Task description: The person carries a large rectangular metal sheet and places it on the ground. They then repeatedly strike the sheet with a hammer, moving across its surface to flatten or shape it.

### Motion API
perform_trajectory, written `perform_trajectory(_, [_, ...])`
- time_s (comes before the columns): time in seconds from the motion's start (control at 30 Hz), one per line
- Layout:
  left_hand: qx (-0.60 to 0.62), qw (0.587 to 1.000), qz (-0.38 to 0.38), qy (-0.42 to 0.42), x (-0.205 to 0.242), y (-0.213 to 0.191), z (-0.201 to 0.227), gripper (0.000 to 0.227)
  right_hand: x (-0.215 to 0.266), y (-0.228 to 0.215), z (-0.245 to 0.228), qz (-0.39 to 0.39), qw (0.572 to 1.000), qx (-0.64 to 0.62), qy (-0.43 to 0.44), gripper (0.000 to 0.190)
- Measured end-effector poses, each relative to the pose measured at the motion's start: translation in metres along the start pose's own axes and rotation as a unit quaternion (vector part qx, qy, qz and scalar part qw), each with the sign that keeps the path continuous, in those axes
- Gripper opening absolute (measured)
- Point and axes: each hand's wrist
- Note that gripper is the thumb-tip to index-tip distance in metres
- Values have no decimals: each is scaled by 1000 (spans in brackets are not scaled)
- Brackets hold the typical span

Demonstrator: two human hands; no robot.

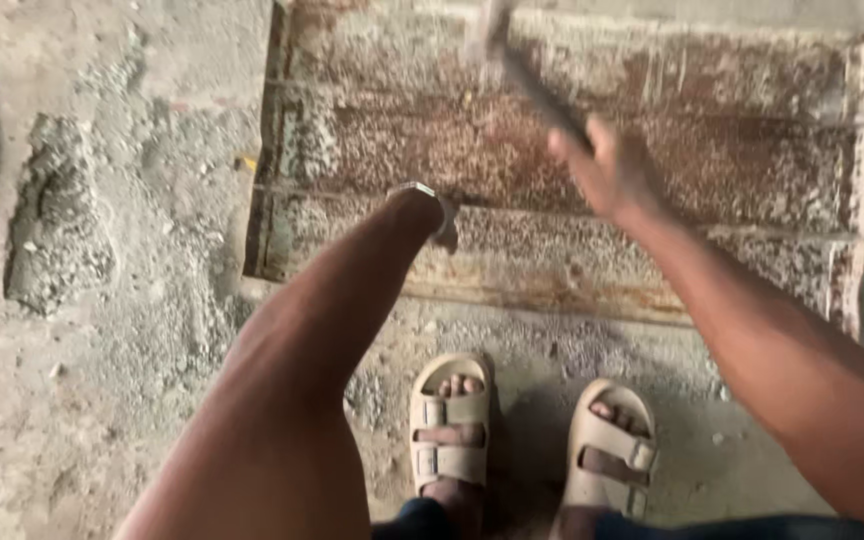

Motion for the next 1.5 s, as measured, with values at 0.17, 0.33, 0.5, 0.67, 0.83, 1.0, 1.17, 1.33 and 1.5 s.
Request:
perform_trajectory(0.17, [-2,1000,13,-5,-2,-5,8,89,-19,12,-14,122,958,-121,-230,46])
perform_trajectory(0.33, [-8,1000,7,-18,11,4,13,82,4,23,-1,-21,988,149,-24,43])
perform_trajectory(0.5, [-5,1000,4,-10,4,4,19,76,8,7,3,-109,969,165,147,45])
perform_trajectory(0.67, [16,1000,15,-6,-1,-4,4,71,-9,-3,-35,4,997,30,-70,54])
perform_trajectory(0.83, [13,1000,18,-13,4,0,14,68,-40,-6,-91,123,925,-178,-311,46])
perform_trajectory(1.0, [30,999,26,-7,14,-1,13,66,-23,41,-79,85,980,-106,-144,45])
perform_trajectory(1.17, [101,993,59,0,13,-8,19,66,7,53,-25,-136,966,193,101,42])
perform_trajectory(1.33, [455,875,161,-27,7,-29,35,68,11,57,-29,-154,963,100,200,42])
perform_trajectory(1.5, [669,741,-8,-57,-12,-21,37,60,23,73,-30,-319,936,-104,107,42])
Point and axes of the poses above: each hand's wrist, its own x-axis away from the middle knuckle, its own y-axis out of the palm, z = x × y, and after that the axes turned 10 degrees about -x, right-handed
